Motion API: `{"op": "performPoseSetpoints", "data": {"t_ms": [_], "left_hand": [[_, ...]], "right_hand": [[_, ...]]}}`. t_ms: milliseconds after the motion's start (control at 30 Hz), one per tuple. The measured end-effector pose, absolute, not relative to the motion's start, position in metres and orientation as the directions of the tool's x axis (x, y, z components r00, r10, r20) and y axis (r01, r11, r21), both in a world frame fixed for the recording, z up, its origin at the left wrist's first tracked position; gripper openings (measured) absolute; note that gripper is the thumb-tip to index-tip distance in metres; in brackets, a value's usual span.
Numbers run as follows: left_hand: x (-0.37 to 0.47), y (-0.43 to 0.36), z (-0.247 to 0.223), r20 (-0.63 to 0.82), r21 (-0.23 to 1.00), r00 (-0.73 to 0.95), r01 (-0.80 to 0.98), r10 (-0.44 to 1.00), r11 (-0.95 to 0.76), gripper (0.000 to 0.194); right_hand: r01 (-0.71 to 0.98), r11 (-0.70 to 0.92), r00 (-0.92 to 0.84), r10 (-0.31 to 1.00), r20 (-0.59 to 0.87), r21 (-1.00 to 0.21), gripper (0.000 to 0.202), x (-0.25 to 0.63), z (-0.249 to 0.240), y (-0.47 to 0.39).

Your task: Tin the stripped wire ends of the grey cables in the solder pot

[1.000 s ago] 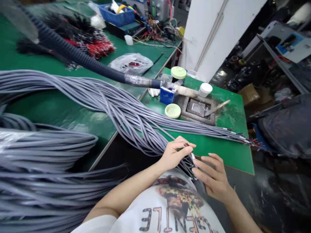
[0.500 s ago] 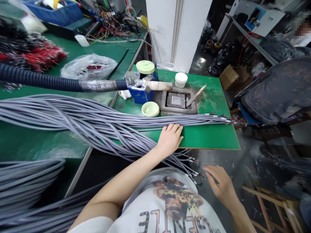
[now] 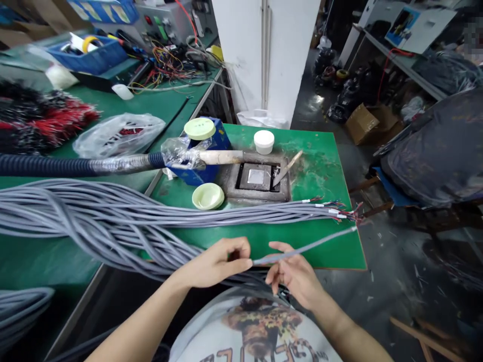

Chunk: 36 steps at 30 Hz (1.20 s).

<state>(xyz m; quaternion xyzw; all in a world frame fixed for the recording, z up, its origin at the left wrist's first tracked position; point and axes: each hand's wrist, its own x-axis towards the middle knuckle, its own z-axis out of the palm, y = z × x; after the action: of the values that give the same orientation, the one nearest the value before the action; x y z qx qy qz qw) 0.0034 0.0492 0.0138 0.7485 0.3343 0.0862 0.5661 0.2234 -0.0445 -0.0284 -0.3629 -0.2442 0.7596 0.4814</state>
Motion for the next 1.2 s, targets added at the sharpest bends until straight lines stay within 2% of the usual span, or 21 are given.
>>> {"op": "performPoseSetpoints", "data": {"t_ms": [67, 167, 267, 333, 367, 400, 433, 500, 567, 600, 667, 733, 800, 833, 900, 1033, 1200], "left_hand": [[-0.001, 0.049, 0.019, -0.285, 0.924, 0.728, 0.382, 0.624, -0.023, 0.028], [0.011, 0.048, 0.017, -0.288, 0.923, 0.662, 0.385, 0.692, 0.016, 0.026], [0.018, 0.045, 0.012, -0.165, 0.939, 0.513, 0.343, 0.842, -0.025, 0.022], [0.003, 0.034, 0.008, -0.123, 0.977, 0.421, 0.211, 0.899, 0.034, 0.028], [-0.010, 0.024, 0.003, -0.137, 0.990, 0.402, 0.090, 0.905, 0.109, 0.031], [-0.027, 0.010, -0.003, -0.191, 0.977, 0.430, 0.000, 0.882, 0.212, 0.034], [-0.045, -0.008, -0.013, -0.280, 0.944, 0.490, -0.016, 0.825, 0.330, 0.037], [-0.079, -0.050, -0.039, -0.512, 0.835, 0.524, 0.115, 0.681, 0.538, 0.038], [-0.103, -0.092, -0.073, -0.694, 0.713, 0.349, 0.217, 0.630, 0.667, 0.039], [-0.110, -0.108, -0.090, -0.747, 0.665, 0.211, 0.206, 0.631, 0.718, 0.045], [-0.117, -0.124, -0.122, -0.793, 0.607, -0.034, 0.032, 0.608, 0.794, 0.066], [-0.117, -0.117, -0.144, -0.714, 0.700, -0.183, -0.206, 0.676, 0.683, 0.082], [-0.113, -0.091, -0.156, -0.570, 0.799, -0.296, -0.416, 0.766, 0.434, 0.082], [-0.109, -0.076, -0.160, -0.528, 0.784, -0.302, -0.533, 0.794, 0.318, 0.077], [-0.097, -0.046, -0.164, -0.502, 0.757, -0.248, -0.589, 0.828, 0.283, 0.078], [-0.063, -0.017, -0.172, -0.480, 0.636, -0.028, -0.699, 0.877, 0.326, 0.085], [-0.032, -0.028, -0.167, -0.440, 0.521, 0.195, -0.740, 0.876, 0.426, 0.084]], "right_hand": [[-0.597, -0.221, -0.094, 0.974, -0.207, -0.771, 0.031, 0.238, -0.020, -0.035], [-0.445, 0.076, 0.098, 0.994, 0.036, -0.892, 0.021, 0.269, -0.007, -0.025], [-0.206, 0.218, 0.051, 0.976, 0.212, -0.954, 0.017, 0.291, 0.000, -0.020], [-0.102, 0.265, -0.011, 0.963, 0.268, -0.959, 0.017, 0.299, 0.002, -0.017], [-0.071, 0.274, -0.029, 0.960, 0.277, -0.959, 0.019, 0.301, 0.003, -0.015], [-0.052, 0.277, -0.035, 0.960, 0.279, -0.960, 0.020, 0.302, 0.003, -0.014], [-0.043, 0.272, -0.031, 0.961, 0.274, -0.961, 0.021, 0.302, 0.002, -0.012], [-0.038, 0.257, -0.007, 0.966, 0.257, -0.966, 0.021, 0.303, 0.001, -0.007], [-0.041, 0.241, 0.024, 0.970, 0.241, -0.970, 0.021, 0.302, -0.001, -0.001], [-0.044, 0.235, 0.040, 0.972, 0.233, -0.971, 0.021, 0.302, -0.002, 0.001], [-0.052, 0.236, 0.077, 0.970, 0.231, -0.970, 0.020, 0.299, -0.002, 0.005], [-0.055, 0.264, 0.106, 0.960, 0.258, -0.963, 0.020, 0.296, -0.001, 0.007], [-0.052, 0.306, 0.135, 0.945, 0.297, -0.951, 0.019, 0.291, 0.000, 0.004], [-0.053, 0.324, 0.150, 0.938, 0.314, -0.944, 0.018, 0.289, 0.001, 0.002], [-0.064, 0.343, 0.177, 0.928, 0.328, -0.937, 0.017, 0.284, 0.001, -0.006], [-0.092, 0.362, 0.245, 0.911, 0.331, -0.928, 0.017, 0.272, -0.002, -0.028], [-0.084, 0.391, 0.296, 0.888, 0.352, -0.917, 0.015, 0.257, -0.001, -0.058]]}}
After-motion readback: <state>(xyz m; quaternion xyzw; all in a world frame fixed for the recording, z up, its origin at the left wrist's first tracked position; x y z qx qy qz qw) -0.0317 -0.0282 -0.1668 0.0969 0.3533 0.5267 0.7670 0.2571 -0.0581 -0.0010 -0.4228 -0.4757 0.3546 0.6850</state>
